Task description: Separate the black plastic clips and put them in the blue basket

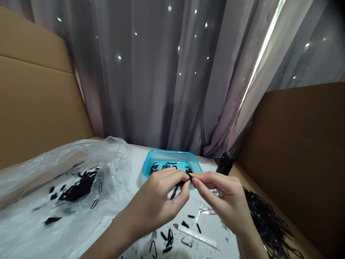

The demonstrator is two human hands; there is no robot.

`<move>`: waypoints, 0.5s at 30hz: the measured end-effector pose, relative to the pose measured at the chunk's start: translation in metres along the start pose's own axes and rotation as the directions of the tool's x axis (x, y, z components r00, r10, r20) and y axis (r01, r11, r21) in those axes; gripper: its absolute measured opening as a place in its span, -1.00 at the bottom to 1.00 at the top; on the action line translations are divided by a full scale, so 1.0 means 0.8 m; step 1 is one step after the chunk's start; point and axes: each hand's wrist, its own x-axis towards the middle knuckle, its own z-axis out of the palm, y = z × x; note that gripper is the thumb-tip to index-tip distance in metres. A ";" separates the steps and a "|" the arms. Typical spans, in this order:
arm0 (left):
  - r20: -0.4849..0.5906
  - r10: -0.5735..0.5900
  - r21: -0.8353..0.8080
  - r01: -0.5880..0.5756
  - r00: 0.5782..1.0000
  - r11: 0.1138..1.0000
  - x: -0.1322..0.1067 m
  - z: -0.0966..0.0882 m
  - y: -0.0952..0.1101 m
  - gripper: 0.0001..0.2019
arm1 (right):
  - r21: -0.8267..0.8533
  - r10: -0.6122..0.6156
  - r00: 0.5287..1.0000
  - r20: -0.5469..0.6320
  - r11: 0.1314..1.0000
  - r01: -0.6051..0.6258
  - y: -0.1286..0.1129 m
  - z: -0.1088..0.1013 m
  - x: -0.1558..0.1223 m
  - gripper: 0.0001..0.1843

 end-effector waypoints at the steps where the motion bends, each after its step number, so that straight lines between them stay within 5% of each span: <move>1: 0.021 0.000 -0.011 0.000 1.000 1.000 0.000 -0.002 0.000 -0.84 | 0.002 0.006 1.000 0.011 1.000 -0.007 0.000 -0.003 0.000 -0.87; 10: -0.013 0.008 -0.022 -0.008 1.000 1.000 0.000 0.012 0.002 -0.79 | -0.107 -0.069 0.998 0.012 0.992 0.069 -0.001 -0.001 -0.004 -0.90; 15: -0.096 -0.062 -0.121 0.050 0.993 0.991 0.000 0.014 0.006 -0.81 | 0.008 0.053 0.995 -0.080 0.999 -0.052 -0.004 0.007 -0.003 -0.90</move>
